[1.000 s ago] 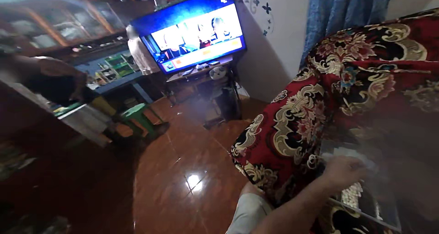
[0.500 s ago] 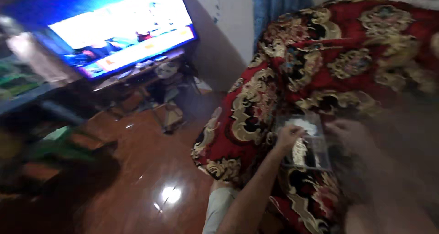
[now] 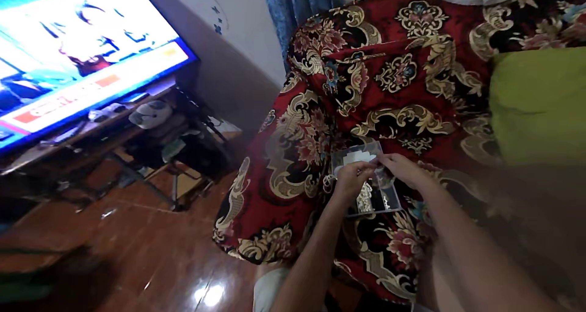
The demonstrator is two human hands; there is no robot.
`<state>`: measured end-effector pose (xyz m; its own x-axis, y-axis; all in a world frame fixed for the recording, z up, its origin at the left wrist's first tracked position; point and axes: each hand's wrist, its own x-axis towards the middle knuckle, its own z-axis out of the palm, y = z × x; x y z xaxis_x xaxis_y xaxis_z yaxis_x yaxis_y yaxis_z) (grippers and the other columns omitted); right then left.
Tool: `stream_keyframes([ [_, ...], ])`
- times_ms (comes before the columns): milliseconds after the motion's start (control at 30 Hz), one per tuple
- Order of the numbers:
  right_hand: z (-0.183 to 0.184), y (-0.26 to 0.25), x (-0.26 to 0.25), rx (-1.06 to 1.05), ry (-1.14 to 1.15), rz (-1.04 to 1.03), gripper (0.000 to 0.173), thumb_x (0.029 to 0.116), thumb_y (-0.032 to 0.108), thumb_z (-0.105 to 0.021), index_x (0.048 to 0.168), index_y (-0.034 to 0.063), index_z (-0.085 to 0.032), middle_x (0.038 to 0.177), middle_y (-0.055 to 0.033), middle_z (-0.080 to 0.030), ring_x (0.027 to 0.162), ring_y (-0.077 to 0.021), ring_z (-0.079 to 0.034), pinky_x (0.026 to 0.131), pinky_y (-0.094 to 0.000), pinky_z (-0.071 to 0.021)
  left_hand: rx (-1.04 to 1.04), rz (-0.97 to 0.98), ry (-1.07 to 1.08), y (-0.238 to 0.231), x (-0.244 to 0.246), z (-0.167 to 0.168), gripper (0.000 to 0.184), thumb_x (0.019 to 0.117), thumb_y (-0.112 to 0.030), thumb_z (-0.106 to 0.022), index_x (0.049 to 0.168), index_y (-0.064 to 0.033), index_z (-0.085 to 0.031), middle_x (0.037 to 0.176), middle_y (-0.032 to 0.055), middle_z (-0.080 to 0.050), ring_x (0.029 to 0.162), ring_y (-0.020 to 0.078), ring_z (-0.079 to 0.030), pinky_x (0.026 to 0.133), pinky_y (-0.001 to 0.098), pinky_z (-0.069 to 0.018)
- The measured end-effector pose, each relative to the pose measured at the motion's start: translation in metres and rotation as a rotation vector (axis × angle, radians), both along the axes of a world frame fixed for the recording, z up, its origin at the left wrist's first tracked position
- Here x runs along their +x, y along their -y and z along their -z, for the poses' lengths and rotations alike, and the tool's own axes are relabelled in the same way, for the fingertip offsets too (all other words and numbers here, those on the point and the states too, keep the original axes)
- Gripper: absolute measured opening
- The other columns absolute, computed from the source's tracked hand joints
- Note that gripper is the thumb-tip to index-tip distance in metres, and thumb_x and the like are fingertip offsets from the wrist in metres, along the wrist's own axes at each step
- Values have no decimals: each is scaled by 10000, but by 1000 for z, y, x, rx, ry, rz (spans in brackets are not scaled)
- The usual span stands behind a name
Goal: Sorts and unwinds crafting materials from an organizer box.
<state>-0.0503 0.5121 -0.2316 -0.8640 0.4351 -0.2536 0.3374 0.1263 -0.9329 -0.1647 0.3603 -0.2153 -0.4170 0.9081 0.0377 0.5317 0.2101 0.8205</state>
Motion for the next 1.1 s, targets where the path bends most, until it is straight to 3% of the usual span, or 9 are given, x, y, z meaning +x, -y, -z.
stream_keyframes([
  [133,-2,0,4,-68,10,-38,608,1120,478,-262,992,57,-681,786,17,-596,661,-59,-534,662,-255,-470,-22,-21,-20,-3,1,-10,260,1036,-119,-556,1232,-10,-687,1133,140,-706,1029,176,-674,954,358,-523],
  [267,-2,-6,8,21,-62,-224,294,1091,255,-509,1057,18,-679,880,10,-653,725,-15,-557,694,-209,-472,-26,-40,-39,-3,-4,-5,266,1032,-130,-559,1229,-1,-683,1110,144,-710,1025,188,-676,955,371,-522],
  [400,-1,-8,8,72,-76,-265,218,1064,199,-566,1015,19,-678,833,21,-643,674,0,-523,637,-191,-432,-25,-57,-12,0,-5,4,240,1023,-138,-585,1189,-3,-693,1084,125,-719,995,162,-686,934,352,-535],
  [633,0,-10,8,-15,-76,-236,229,1078,193,-533,966,42,-664,767,58,-624,593,24,-466,563,-167,-374,-33,-117,-20,0,-6,7,232,1010,-185,-618,1122,-9,-719,1051,115,-717,978,159,-676,928,359,-525],
  [833,2,-7,5,53,34,-323,269,1102,237,-481,1071,20,-638,842,-1,-585,668,-34,-483,617,-221,-400,-79,-224,9,-3,-11,13,282,1059,-173,-524,1195,35,-657,1075,148,-717,995,206,-688,945,401,-527],
  [967,-3,-3,3,-50,62,-295,335,1133,264,-379,1084,33,-617,822,8,-600,669,-41,-540,624,-223,-450,-71,-266,34,0,-10,20,266,1067,-145,-505,1189,52,-636,1052,146,-717,956,179,-687,914,364,-531],
  [1033,-3,1,2,-175,6,-224,336,1137,263,-345,1023,68,-593,708,54,-598,528,4,-461,494,-171,-342,-59,-278,50,0,-9,21,267,1072,-138,-492,1192,58,-629,1038,142,-718,937,167,-685,899,348,-530],
  [1100,-2,3,0,-313,-56,-158,335,1142,257,-311,999,80,-557,644,65,-567,468,17,-398,455,-150,-297,-44,-295,72,0,-8,21,263,1075,-132,-483,1189,60,-623,1017,131,-714,906,150,-677,876,333,-530],
])
